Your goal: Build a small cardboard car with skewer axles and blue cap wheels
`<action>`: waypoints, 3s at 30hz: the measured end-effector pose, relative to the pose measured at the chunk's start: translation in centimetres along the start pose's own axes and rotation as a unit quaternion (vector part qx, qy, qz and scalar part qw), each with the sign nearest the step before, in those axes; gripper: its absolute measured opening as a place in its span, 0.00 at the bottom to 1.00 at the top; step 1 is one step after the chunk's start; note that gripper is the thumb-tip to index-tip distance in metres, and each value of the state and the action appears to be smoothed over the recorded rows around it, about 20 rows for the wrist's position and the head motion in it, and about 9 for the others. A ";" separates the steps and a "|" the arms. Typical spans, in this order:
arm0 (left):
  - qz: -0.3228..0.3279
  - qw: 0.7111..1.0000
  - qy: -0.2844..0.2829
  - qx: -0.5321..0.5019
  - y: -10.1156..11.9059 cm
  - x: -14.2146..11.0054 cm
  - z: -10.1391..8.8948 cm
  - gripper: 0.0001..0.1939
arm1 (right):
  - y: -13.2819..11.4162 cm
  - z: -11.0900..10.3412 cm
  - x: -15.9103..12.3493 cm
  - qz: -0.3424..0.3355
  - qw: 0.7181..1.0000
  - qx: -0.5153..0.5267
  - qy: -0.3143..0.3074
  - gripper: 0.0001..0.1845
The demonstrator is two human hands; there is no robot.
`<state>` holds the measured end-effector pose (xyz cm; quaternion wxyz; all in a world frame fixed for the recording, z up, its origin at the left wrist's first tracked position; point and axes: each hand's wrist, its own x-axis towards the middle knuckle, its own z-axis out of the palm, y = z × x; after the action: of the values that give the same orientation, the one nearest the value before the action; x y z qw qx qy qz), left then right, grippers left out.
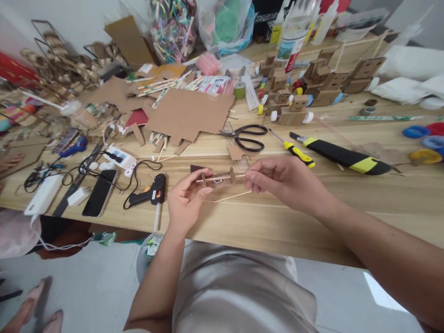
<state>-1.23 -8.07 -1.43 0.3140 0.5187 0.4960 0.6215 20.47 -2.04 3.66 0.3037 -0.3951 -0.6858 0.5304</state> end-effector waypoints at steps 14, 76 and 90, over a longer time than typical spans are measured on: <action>-0.015 0.998 -0.025 0.060 0.0 6.2 -5.0 0.24 | 0.7 -4.9 1.7 -0.001 0.997 0.003 0.072 0.22; -0.026 0.999 0.013 0.046 2.2 -0.6 2.1 0.20 | 0.9 1.9 -1.4 -0.122 0.984 -0.126 0.035 0.08; -0.073 0.994 -0.026 -0.076 2.4 -0.7 2.1 0.21 | -0.1 1.8 -1.3 -0.030 0.999 -0.018 -0.028 0.10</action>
<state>1.26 -8.82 0.50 0.4099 0.4712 0.4759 0.6192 19.64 -4.06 3.26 0.2935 -0.3648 -0.7147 0.5196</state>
